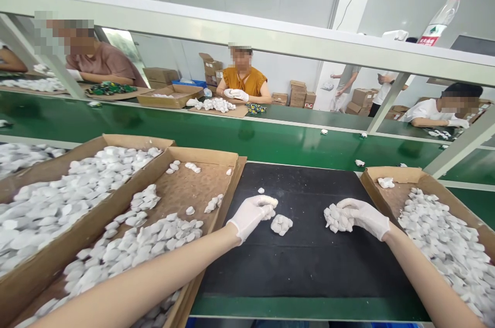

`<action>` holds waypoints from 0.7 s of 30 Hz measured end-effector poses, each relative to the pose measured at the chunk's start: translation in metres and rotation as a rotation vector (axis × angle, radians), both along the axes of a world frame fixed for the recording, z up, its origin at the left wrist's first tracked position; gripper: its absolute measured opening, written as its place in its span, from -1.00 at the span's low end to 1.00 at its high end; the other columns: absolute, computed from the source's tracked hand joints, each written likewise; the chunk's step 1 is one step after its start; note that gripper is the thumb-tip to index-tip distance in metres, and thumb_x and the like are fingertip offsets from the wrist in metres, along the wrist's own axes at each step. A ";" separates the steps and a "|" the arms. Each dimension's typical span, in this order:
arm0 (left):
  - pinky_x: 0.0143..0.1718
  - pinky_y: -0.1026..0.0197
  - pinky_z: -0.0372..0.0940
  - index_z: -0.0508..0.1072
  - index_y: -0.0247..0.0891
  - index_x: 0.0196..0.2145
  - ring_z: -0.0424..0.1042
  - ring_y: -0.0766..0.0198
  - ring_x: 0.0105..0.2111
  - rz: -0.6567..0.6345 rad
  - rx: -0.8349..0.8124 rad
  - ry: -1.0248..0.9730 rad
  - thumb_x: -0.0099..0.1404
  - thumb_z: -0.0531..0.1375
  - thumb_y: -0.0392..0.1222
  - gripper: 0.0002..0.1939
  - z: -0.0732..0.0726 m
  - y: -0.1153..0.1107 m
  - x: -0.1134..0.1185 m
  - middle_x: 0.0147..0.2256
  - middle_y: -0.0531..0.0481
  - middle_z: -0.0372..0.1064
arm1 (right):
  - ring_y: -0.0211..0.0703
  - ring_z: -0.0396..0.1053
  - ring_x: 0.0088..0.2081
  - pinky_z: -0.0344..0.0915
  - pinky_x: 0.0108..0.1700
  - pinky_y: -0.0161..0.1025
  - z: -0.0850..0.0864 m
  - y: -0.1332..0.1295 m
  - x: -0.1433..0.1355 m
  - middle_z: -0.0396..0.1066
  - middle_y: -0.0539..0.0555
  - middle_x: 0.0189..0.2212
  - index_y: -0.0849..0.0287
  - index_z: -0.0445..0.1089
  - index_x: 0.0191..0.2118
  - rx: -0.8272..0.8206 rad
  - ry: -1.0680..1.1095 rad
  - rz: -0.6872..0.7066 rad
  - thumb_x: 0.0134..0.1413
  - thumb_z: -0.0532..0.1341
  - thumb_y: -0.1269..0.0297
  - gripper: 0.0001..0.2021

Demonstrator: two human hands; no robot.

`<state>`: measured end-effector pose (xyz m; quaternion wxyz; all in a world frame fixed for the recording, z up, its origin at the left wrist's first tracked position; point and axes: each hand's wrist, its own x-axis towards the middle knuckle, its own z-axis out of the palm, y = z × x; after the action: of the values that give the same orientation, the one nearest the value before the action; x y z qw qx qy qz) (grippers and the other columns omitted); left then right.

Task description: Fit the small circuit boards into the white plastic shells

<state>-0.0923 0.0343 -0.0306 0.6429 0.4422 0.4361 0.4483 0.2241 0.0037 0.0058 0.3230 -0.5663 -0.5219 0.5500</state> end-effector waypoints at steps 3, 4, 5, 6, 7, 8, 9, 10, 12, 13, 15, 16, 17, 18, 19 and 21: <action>-0.45 0.28 0.27 0.49 -0.37 -0.46 0.37 0.36 -0.54 0.002 -0.003 0.003 -0.12 0.32 -0.27 -0.80 0.000 0.001 0.000 -0.53 0.02 0.38 | -0.06 0.41 -0.50 0.30 -0.45 -0.14 -0.005 -0.003 -0.010 0.45 0.10 -0.53 0.23 0.32 -0.33 0.020 0.033 0.025 -0.24 0.27 0.02 -0.61; -0.46 0.28 0.27 0.49 -0.37 -0.46 0.37 0.36 -0.55 0.003 -0.005 0.006 -0.12 0.31 -0.27 -0.81 0.000 0.002 0.000 -0.53 0.02 0.38 | -0.06 0.41 -0.51 0.30 -0.45 -0.13 -0.008 -0.003 -0.015 0.44 0.10 -0.54 0.23 0.31 -0.34 0.036 0.029 0.023 -0.21 0.24 0.01 -0.62; -0.45 0.28 0.27 0.49 -0.37 -0.46 0.37 0.37 -0.55 0.005 -0.007 0.010 -0.12 0.31 -0.28 -0.81 0.001 0.002 0.000 -0.53 0.02 0.38 | -0.06 0.40 -0.52 0.31 -0.46 -0.12 -0.011 -0.002 -0.019 0.43 0.10 -0.55 0.23 0.31 -0.34 0.058 0.018 0.012 -0.19 0.22 0.00 -0.63; -0.45 0.28 0.27 0.49 -0.37 -0.46 0.37 0.37 -0.55 0.005 -0.010 0.014 -0.12 0.31 -0.29 -0.81 0.001 0.003 -0.001 -0.53 0.02 0.39 | -0.07 0.40 -0.53 0.31 -0.46 -0.12 -0.013 -0.001 -0.022 0.42 0.10 -0.56 0.23 0.32 -0.33 0.087 0.000 -0.009 -0.16 0.19 0.00 -0.63; -0.45 0.28 0.27 0.49 -0.37 -0.46 0.38 0.36 -0.54 0.006 -0.012 0.018 -0.12 0.31 -0.29 -0.82 0.001 0.003 -0.001 -0.53 0.02 0.39 | -0.07 0.39 -0.53 0.30 -0.46 -0.12 -0.015 0.002 -0.025 0.41 0.09 -0.57 0.24 0.32 -0.31 0.122 -0.026 -0.041 -0.13 0.16 0.00 -0.62; -0.45 0.28 0.28 0.49 -0.37 -0.46 0.38 0.36 -0.54 0.007 -0.014 0.021 -0.12 0.31 -0.30 -0.82 0.001 0.004 -0.001 -0.52 0.02 0.39 | -0.07 0.38 -0.53 0.30 -0.45 -0.12 -0.016 0.005 -0.026 0.39 0.08 -0.58 0.25 0.32 -0.27 0.162 -0.060 -0.081 -0.10 0.13 0.00 -0.62; -0.45 0.27 0.28 0.50 -0.37 -0.46 0.38 0.36 -0.54 0.007 -0.015 0.023 -0.12 0.31 -0.30 -0.82 0.001 0.004 -0.001 -0.52 0.01 0.39 | -0.07 0.38 -0.52 0.30 -0.43 -0.12 -0.016 0.009 -0.026 0.38 0.08 -0.58 0.25 0.32 -0.24 0.206 -0.102 -0.126 -0.06 0.11 0.02 -0.61; -0.45 0.27 0.28 0.50 -0.37 -0.47 0.38 0.36 -0.54 0.006 -0.016 0.024 -0.13 0.31 -0.30 -0.82 0.002 0.004 -0.001 -0.52 0.01 0.39 | -0.05 0.39 -0.48 0.30 -0.39 -0.11 -0.017 0.014 -0.025 0.39 0.10 -0.56 0.25 0.33 -0.21 0.255 -0.151 -0.171 -0.03 0.09 0.04 -0.62; -0.46 0.27 0.27 0.50 -0.37 -0.47 0.38 0.36 -0.54 0.002 -0.016 0.027 -0.13 0.32 -0.29 -0.82 0.002 0.005 -0.001 -0.52 0.01 0.39 | 0.01 0.39 -0.31 0.29 -0.23 -0.07 -0.016 0.024 -0.024 0.43 0.17 -0.41 0.21 0.36 -0.21 0.350 -0.260 -0.242 -0.02 0.12 0.11 -0.69; -0.47 0.28 0.26 0.50 -0.37 -0.47 0.37 0.36 -0.54 -0.001 -0.016 0.028 -0.13 0.32 -0.29 -0.82 0.002 0.005 -0.001 -0.53 0.01 0.38 | 0.06 0.36 -0.19 0.25 -0.13 -0.05 -0.017 0.028 -0.023 0.43 0.20 -0.29 0.19 0.39 -0.24 0.391 -0.312 -0.263 -0.04 0.15 0.17 -0.74; -0.47 0.28 0.26 0.50 -0.36 -0.48 0.37 0.36 -0.55 -0.008 -0.011 0.034 -0.13 0.32 -0.29 -0.82 0.002 0.005 -0.001 -0.54 0.02 0.38 | 0.13 0.23 0.02 0.12 0.05 -0.03 -0.019 0.035 -0.023 0.39 0.19 -0.12 0.15 0.44 -0.34 0.454 -0.391 -0.281 -0.11 0.22 0.28 -0.85; -0.47 0.28 0.26 0.49 -0.36 -0.48 0.37 0.36 -0.55 -0.012 -0.005 0.038 -0.12 0.32 -0.28 -0.82 0.001 0.005 -0.002 -0.54 0.02 0.38 | 0.13 0.18 0.07 0.06 0.10 -0.03 -0.022 0.037 -0.024 0.39 0.16 -0.10 0.14 0.45 -0.39 0.475 -0.414 -0.282 -0.14 0.23 0.33 -0.89; -0.47 0.28 0.26 0.50 -0.36 -0.47 0.37 0.36 -0.54 -0.017 0.002 0.044 -0.12 0.31 -0.27 -0.82 0.001 0.006 -0.002 -0.54 0.02 0.38 | 0.10 0.17 0.08 0.04 0.13 -0.04 -0.025 0.039 -0.024 0.40 0.13 -0.11 0.13 0.46 -0.42 0.491 -0.424 -0.287 -0.16 0.23 0.35 -0.91; -0.47 0.28 0.26 0.50 -0.36 -0.46 0.38 0.35 -0.54 -0.024 0.011 0.052 -0.11 0.31 -0.26 -0.82 0.000 0.006 -0.003 -0.53 0.01 0.39 | 0.07 0.19 0.07 0.04 0.14 -0.04 -0.028 0.039 -0.024 0.42 0.10 -0.14 0.11 0.46 -0.43 0.500 -0.423 -0.296 -0.17 0.23 0.35 -0.91; -0.46 0.27 0.26 0.50 -0.36 -0.45 0.38 0.34 -0.53 -0.032 0.022 0.061 -0.10 0.31 -0.25 -0.81 -0.002 0.007 -0.004 -0.52 0.00 0.39 | 0.02 0.24 0.02 0.10 0.11 -0.05 -0.031 0.039 -0.023 0.44 0.08 -0.18 0.10 0.46 -0.42 0.503 -0.408 -0.311 -0.16 0.23 0.33 -0.90; -0.46 0.27 0.27 0.49 -0.36 -0.45 0.39 0.34 -0.53 -0.051 0.048 0.087 -0.08 0.30 -0.23 -0.81 -0.006 0.007 -0.005 -0.52 0.00 0.40 | -0.04 0.36 -0.15 0.27 -0.06 -0.07 -0.036 0.039 -0.019 0.46 0.08 -0.29 0.13 0.45 -0.34 0.493 -0.346 -0.357 -0.12 0.21 0.23 -0.83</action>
<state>-0.0968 0.0418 -0.0364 0.6238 0.4874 0.4414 0.4225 0.2055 0.0423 -0.0301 0.4480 -0.6385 -0.5786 0.2383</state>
